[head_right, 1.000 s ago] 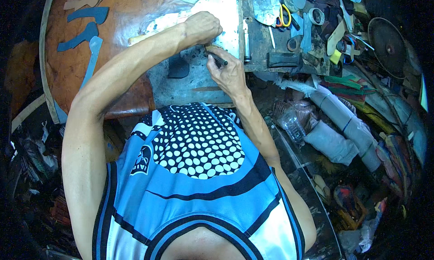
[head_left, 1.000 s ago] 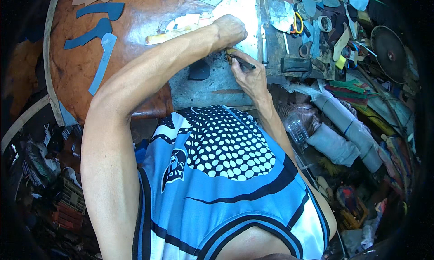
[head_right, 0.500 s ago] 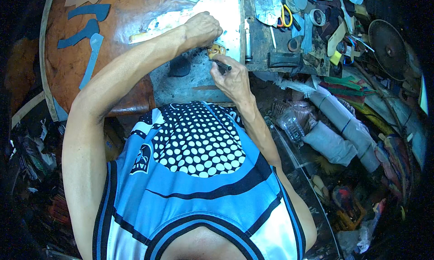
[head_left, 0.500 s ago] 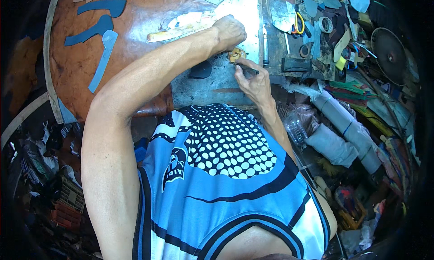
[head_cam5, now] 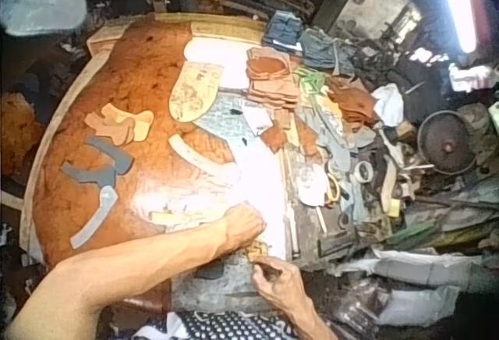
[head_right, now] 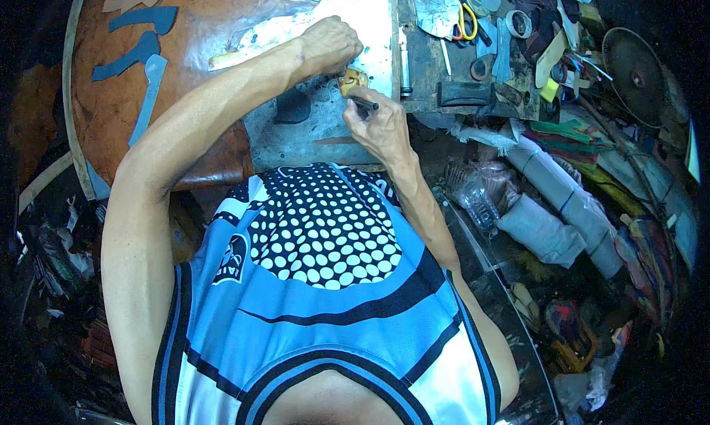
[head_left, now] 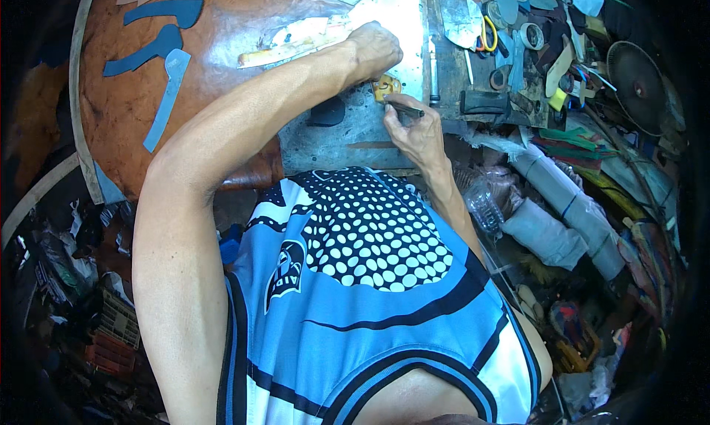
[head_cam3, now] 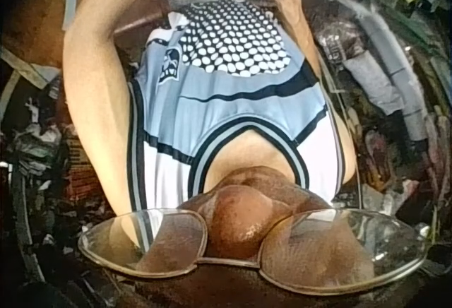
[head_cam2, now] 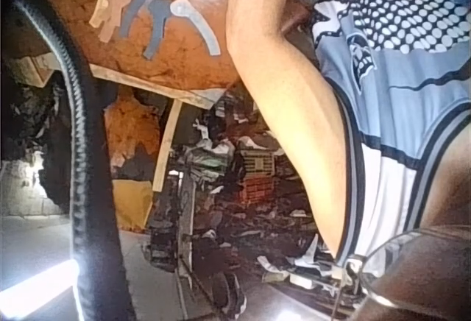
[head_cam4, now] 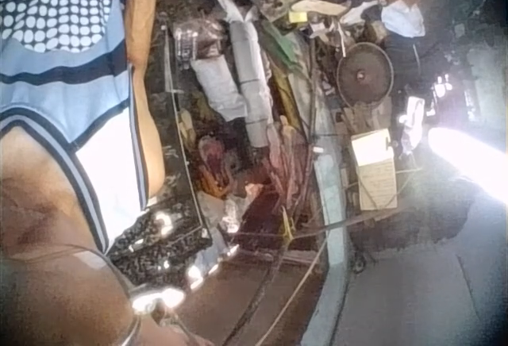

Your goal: Cutting leather pieces from a hide and marking them using templates.

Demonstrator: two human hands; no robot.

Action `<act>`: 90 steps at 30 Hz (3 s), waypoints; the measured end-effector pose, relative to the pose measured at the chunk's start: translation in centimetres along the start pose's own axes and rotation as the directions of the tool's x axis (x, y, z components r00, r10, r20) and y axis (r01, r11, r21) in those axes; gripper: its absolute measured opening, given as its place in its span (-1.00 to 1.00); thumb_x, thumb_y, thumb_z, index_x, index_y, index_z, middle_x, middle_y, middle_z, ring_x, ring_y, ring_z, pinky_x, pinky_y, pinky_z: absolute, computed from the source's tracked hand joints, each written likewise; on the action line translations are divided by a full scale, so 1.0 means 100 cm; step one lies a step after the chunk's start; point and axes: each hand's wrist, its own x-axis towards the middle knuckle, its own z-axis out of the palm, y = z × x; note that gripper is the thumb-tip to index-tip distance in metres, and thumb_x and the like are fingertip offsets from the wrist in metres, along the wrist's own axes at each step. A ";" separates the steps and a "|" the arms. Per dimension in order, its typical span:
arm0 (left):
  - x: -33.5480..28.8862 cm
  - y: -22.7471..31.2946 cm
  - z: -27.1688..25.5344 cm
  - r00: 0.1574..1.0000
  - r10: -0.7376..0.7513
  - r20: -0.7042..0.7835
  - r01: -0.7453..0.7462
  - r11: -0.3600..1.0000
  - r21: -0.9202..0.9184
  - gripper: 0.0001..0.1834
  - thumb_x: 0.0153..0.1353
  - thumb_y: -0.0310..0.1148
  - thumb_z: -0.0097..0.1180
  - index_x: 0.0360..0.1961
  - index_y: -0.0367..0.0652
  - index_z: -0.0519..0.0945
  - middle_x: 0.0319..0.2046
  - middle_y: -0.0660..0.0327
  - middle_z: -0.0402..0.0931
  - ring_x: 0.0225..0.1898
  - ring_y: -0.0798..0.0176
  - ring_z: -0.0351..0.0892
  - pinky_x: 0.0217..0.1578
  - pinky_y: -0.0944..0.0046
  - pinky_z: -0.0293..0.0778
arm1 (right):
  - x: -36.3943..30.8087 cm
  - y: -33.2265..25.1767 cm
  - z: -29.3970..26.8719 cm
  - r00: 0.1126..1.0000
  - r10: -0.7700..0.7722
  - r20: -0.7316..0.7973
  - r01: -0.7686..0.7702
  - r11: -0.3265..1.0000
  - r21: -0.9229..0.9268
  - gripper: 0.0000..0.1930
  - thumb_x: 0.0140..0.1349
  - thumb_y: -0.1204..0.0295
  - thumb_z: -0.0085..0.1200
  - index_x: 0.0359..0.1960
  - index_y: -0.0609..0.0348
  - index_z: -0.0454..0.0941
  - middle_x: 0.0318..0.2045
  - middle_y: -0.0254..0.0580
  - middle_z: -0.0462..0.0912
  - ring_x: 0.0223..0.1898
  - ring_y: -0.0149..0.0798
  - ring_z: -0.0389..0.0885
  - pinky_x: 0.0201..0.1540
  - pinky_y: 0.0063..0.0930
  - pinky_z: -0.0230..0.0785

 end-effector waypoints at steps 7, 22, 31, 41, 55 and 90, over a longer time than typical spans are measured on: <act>-0.019 0.005 0.008 0.989 -0.067 -0.128 0.048 0.988 -0.150 -0.87 0.00 -0.31 0.22 -0.52 -0.14 0.60 -0.45 0.16 0.62 -0.29 0.11 0.64 -0.19 0.18 0.47 | 0.003 -0.001 -0.041 0.966 0.011 -0.260 0.015 0.995 0.097 -0.85 0.22 0.51 0.00 -0.31 0.35 0.58 -0.42 -0.06 0.68 -0.40 -0.27 0.65 -0.31 -0.34 0.47; -0.073 0.054 0.019 0.870 -0.443 -0.216 0.329 0.849 -0.413 -0.59 0.07 -0.13 0.30 -0.20 -0.24 0.61 0.14 0.02 0.43 0.23 -0.15 0.29 0.24 -0.19 0.11 | 0.001 0.009 0.003 0.977 0.197 -0.077 -0.211 0.947 -0.244 -0.55 0.10 0.32 0.28 0.04 0.10 0.49 -0.16 -0.08 0.50 -0.22 0.02 0.63 -0.24 -0.17 0.52; -0.073 0.056 0.016 0.869 -0.457 -0.189 0.354 0.842 -0.407 -0.59 0.06 -0.14 0.31 -0.17 -0.22 0.62 0.16 0.03 0.43 0.26 -0.14 0.28 0.26 -0.19 0.09 | 0.004 0.008 0.003 0.983 0.178 -0.054 -0.186 0.952 -0.245 -0.52 0.12 0.34 0.26 0.06 0.23 0.45 -0.22 -0.03 0.43 -0.27 0.01 0.60 -0.27 -0.19 0.51; -0.072 0.057 0.018 0.862 -0.463 -0.208 0.359 0.846 -0.396 -0.57 0.07 -0.13 0.31 -0.14 -0.22 0.62 0.16 0.06 0.44 0.26 -0.10 0.29 0.27 -0.18 0.08 | 0.023 0.018 -0.004 0.966 0.258 0.020 -0.249 0.948 -0.196 -0.53 0.10 0.34 0.26 0.04 0.17 0.43 -0.09 0.02 0.50 -0.11 0.10 0.58 -0.11 -0.07 0.45; -0.070 0.052 0.023 0.813 -0.533 -0.236 0.428 0.821 -0.377 -0.14 0.03 0.02 0.33 0.28 -0.16 0.30 0.30 -0.21 0.17 0.39 -0.27 0.02 0.31 -0.27 -0.03 | 0.033 0.025 -0.003 0.977 0.213 0.031 -0.202 0.956 -0.214 -0.66 0.09 0.39 0.21 -0.13 0.33 0.52 -0.23 0.08 0.58 -0.20 0.08 0.62 -0.13 -0.11 0.47; -0.128 -0.003 -0.026 0.433 -0.900 0.053 -0.552 -0.311 -0.774 -0.74 0.28 -0.47 0.11 -0.03 -0.29 0.45 -0.23 0.14 0.55 -0.26 0.24 0.60 -0.21 0.27 0.59 | 0.025 0.093 -0.022 0.845 -0.031 -0.535 -0.184 0.921 -0.343 -0.80 0.13 0.48 0.09 -0.21 0.20 0.63 -0.35 0.07 0.54 -0.23 0.12 0.53 -0.12 -0.07 0.39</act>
